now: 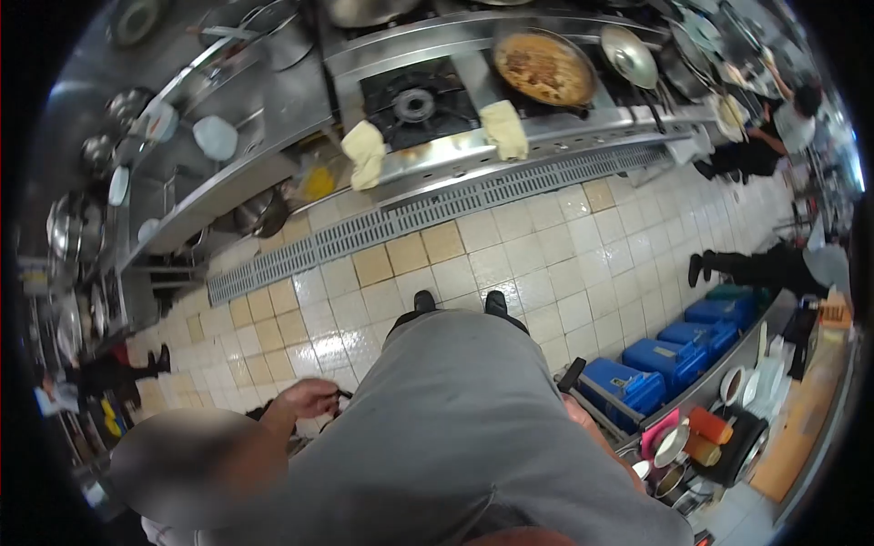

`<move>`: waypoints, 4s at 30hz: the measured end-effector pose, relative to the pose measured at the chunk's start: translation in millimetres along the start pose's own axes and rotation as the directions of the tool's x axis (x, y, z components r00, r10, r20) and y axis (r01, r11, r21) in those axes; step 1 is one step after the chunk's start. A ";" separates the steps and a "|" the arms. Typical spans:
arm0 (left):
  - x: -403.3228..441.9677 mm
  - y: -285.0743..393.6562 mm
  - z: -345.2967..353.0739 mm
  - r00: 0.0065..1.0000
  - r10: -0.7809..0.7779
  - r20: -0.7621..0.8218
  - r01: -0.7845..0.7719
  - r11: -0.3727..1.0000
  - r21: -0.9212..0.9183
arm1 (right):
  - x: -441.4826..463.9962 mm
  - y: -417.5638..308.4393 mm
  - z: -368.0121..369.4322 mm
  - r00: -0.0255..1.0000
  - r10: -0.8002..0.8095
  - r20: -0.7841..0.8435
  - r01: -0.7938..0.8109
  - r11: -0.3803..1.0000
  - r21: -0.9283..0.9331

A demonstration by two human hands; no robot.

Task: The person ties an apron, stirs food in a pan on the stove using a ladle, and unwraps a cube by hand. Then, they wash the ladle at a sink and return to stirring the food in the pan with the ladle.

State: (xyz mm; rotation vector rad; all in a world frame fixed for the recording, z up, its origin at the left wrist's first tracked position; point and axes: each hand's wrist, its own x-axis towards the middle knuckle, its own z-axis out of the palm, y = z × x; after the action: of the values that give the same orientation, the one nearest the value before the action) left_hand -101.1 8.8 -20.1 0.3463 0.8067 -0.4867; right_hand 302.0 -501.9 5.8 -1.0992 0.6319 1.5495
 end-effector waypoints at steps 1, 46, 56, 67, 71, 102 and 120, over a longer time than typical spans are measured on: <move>7.1 0.5 -3.1 0.985 0.048 0.166 -0.045 0.999 -0.027 | 1.6 5.1 -9.1 1.000 -0.004 0.020 0.003 0.999 0.036; 72.4 145.6 173.8 0.955 0.282 -0.096 -0.259 0.946 0.197 | 2.0 -120.1 113.4 0.841 -0.377 -0.389 0.477 0.856 0.202; 146.0 121.9 246.3 0.978 0.148 -0.150 -0.081 0.922 0.379 | -32.5 -126.3 -4.4 0.689 -0.515 -0.510 0.705 0.638 0.309; 253.1 118.8 291.7 0.988 -0.046 -0.151 0.078 0.973 0.217 | 94.1 -126.4 30.9 0.922 -0.314 -0.226 0.238 0.921 -0.307; 270.6 78.2 357.1 0.983 -0.016 -0.184 0.099 0.885 0.455 | 81.7 -139.3 9.3 0.914 -0.379 -0.142 0.339 0.909 -0.243; 326.2 16.7 435.0 0.943 -0.044 -0.331 0.273 0.672 0.689 | 62.7 -116.6 -29.9 0.735 -0.677 -0.021 0.473 0.535 -0.700; 341.9 32.9 414.2 0.991 0.133 -0.017 0.037 -0.148 0.988 | 90.6 -126.8 -39.0 0.816 -0.578 0.011 0.407 0.561 -0.721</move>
State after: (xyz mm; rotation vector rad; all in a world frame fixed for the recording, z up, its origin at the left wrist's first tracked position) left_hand 367.7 -254.9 -7.2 1.9918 0.2946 -1.0036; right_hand 435.5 -458.4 -72.3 -1.8679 -0.1978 1.1514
